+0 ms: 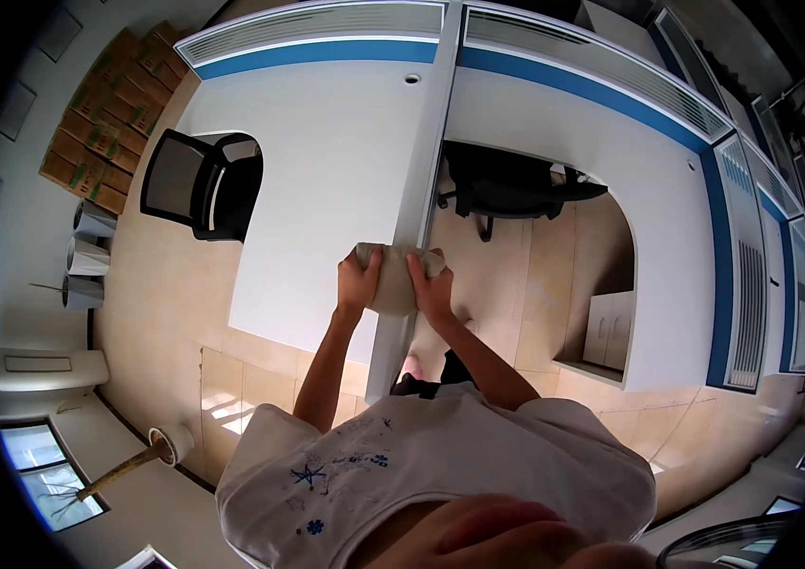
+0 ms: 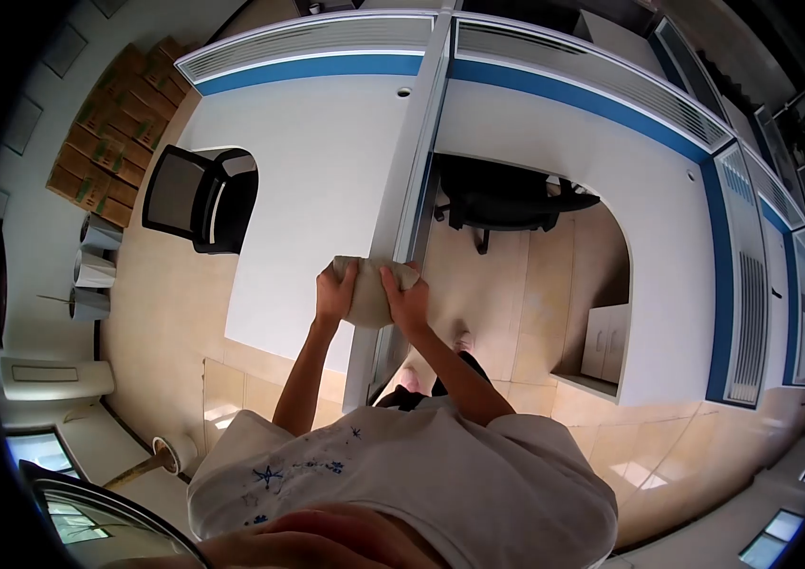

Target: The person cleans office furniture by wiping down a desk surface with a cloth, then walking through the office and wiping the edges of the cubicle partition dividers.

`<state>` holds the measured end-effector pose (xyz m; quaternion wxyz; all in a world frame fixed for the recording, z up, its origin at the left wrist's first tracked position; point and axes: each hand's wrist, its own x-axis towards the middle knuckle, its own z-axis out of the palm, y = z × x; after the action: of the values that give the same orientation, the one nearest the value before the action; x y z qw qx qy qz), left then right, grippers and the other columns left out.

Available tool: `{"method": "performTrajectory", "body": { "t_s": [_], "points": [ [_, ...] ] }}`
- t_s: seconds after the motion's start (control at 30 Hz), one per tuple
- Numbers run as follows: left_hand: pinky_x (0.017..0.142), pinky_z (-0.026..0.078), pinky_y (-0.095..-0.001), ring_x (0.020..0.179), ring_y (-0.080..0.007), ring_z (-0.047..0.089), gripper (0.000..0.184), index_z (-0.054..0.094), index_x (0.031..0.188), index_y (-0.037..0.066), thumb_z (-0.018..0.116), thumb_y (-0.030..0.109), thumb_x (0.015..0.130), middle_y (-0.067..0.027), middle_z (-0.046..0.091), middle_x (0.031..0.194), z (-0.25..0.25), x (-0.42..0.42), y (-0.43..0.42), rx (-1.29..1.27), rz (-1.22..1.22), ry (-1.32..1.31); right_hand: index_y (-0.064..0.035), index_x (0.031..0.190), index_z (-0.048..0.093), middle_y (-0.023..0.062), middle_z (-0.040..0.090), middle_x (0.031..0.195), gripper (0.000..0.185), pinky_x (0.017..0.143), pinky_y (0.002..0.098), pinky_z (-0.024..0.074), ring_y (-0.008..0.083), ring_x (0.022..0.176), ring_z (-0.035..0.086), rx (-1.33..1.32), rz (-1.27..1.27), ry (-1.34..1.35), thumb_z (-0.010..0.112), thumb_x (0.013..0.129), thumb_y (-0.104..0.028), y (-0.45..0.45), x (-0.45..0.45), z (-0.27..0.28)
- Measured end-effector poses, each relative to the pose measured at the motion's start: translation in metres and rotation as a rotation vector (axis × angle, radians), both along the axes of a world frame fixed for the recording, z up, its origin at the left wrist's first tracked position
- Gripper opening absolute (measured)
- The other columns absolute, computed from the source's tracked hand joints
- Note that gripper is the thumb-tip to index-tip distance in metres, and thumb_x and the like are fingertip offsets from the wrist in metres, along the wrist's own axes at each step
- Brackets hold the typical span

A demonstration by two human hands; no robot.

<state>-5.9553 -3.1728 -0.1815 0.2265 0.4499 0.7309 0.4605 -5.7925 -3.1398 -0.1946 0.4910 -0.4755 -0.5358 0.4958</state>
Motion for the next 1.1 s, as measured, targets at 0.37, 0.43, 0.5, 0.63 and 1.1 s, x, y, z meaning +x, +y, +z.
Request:
{"method": "performTrajectory", "body": {
  "t_s": [0.37, 0.43, 0.5, 0.63, 1.1],
  "points": [
    [0.071, 0.055, -0.0508, 0.081, -0.0464, 0.07, 0.046, 0.069, 0.096, -0.003, 0.063, 0.043, 0.094, -0.0275, 0.071, 0.085, 0.024, -0.002, 0.139, -0.128, 0.152, 0.198, 0.0006, 0.095, 0.068, 0.0145, 0.07, 0.085, 0.034, 0.07, 0.0376, 0.0531, 0.0272, 0.08, 0.071, 0.136, 0.19, 0.018, 0.071, 0.095, -0.033, 0.166, -0.011, -0.009],
    [0.075, 0.055, -0.0529, 0.085, -0.0468, 0.07, 0.052, 0.07, 0.1, -0.001, 0.059, 0.049, 0.095, -0.0278, 0.071, 0.088, 0.026, -0.007, 0.177, -0.182, 0.168, 0.256, 0.0032, 0.094, 0.071, 0.0149, 0.07, 0.088, 0.035, 0.073, 0.036, 0.0524, 0.026, 0.083, 0.07, 0.201, 0.192, -0.035, 0.07, 0.096, -0.032, 0.204, -0.014, -0.002],
    [0.077, 0.056, -0.0525, 0.087, -0.0469, 0.069, 0.053, 0.07, 0.102, -0.001, 0.058, 0.051, 0.095, -0.0278, 0.071, 0.089, 0.026, -0.011, 0.219, -0.194, 0.171, 0.298, 0.0028, 0.095, 0.071, 0.0166, 0.07, 0.09, 0.036, 0.073, 0.0377, 0.0526, 0.0287, 0.085, 0.071, 0.225, 0.168, -0.019, 0.07, 0.096, -0.033, 0.243, -0.019, 0.0],
    [0.08, 0.056, -0.0528, 0.09, -0.048, 0.069, 0.056, 0.071, 0.106, 0.0, 0.055, 0.054, 0.096, -0.0285, 0.071, 0.092, 0.015, -0.031, 0.312, -0.223, 0.129, 0.351, 0.0031, 0.096, 0.071, 0.0161, 0.071, 0.093, 0.038, 0.074, 0.0387, 0.0527, 0.0303, 0.086, 0.071, 0.241, 0.106, -0.012, 0.07, 0.096, -0.035, 0.325, -0.031, 0.002],
    [0.081, 0.054, -0.0516, 0.094, -0.0508, 0.067, 0.056, 0.072, 0.101, -0.004, 0.053, 0.049, 0.099, -0.0338, 0.068, 0.091, -0.008, -0.092, 0.662, -0.078, 0.026, 0.149, 0.0033, 0.101, 0.07, 0.0194, 0.074, 0.091, 0.043, 0.077, 0.0396, 0.0548, 0.034, 0.088, 0.073, 0.192, -0.075, 0.012, 0.072, 0.093, -0.039, 0.66, -0.098, -0.011]
  ]
}}
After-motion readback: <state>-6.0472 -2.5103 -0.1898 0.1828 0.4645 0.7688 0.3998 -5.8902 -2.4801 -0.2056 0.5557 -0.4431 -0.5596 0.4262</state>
